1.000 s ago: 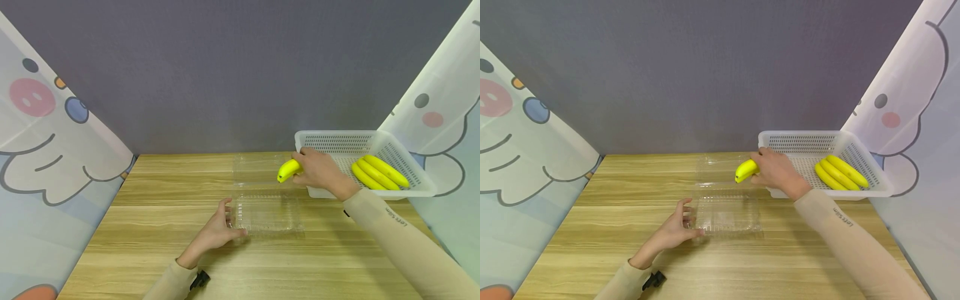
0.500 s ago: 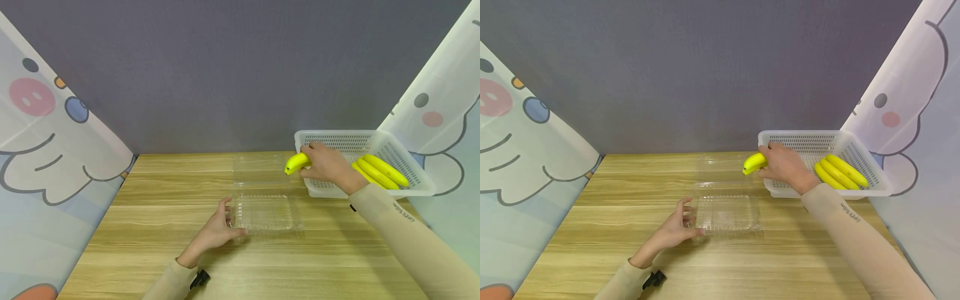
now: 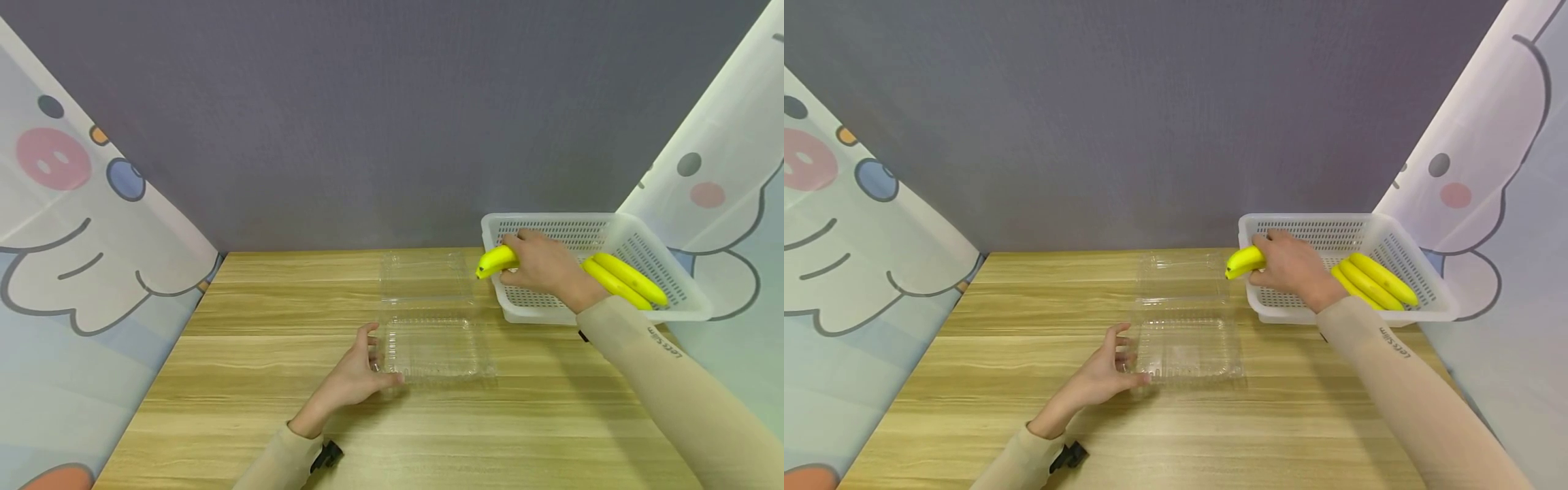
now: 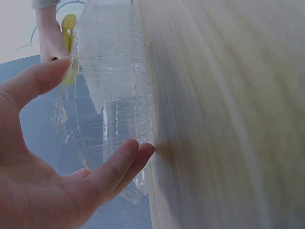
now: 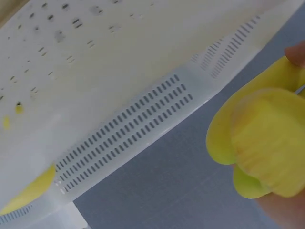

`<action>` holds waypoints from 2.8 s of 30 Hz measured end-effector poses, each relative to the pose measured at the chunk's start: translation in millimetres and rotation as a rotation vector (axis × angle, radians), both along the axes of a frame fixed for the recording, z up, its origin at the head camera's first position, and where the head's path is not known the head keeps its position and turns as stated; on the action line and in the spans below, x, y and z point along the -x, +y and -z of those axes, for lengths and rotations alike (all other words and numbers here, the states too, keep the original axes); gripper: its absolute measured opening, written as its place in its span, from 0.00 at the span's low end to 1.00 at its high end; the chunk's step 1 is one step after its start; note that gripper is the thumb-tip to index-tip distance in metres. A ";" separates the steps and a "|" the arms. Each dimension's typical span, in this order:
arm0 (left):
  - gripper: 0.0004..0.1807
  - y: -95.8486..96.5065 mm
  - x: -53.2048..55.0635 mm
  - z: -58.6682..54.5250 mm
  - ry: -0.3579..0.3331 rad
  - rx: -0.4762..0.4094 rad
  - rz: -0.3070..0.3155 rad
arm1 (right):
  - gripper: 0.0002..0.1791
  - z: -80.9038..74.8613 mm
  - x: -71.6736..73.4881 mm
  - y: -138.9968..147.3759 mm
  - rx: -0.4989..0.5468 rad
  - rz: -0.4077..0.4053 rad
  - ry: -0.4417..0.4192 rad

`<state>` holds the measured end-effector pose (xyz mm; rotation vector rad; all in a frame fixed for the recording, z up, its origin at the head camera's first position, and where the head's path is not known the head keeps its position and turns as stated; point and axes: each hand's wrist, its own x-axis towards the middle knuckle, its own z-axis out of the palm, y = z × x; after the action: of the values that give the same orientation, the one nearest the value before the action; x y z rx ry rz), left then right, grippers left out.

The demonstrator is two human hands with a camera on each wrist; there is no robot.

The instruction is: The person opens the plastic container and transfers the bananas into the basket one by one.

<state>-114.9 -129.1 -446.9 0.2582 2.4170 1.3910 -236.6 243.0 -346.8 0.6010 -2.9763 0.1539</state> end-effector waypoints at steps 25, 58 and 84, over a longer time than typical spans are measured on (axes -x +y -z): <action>0.63 -0.1 -0.4 0.5 -0.009 0.005 0.003 | 0.32 14.3 8.7 38.8 -0.013 0.099 -0.059; 0.62 0.7 -0.4 0.9 -0.011 -0.007 0.006 | 0.30 38.6 15.8 86.0 -0.023 0.141 -0.144; 0.61 0.5 -0.4 2.9 -0.008 -0.008 -0.001 | 0.29 62.4 16.6 91.9 -0.065 0.155 -0.294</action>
<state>-114.5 -128.6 -449.7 0.2526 2.4056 1.3996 -253.2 334.9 -409.2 0.3796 -3.3078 0.1448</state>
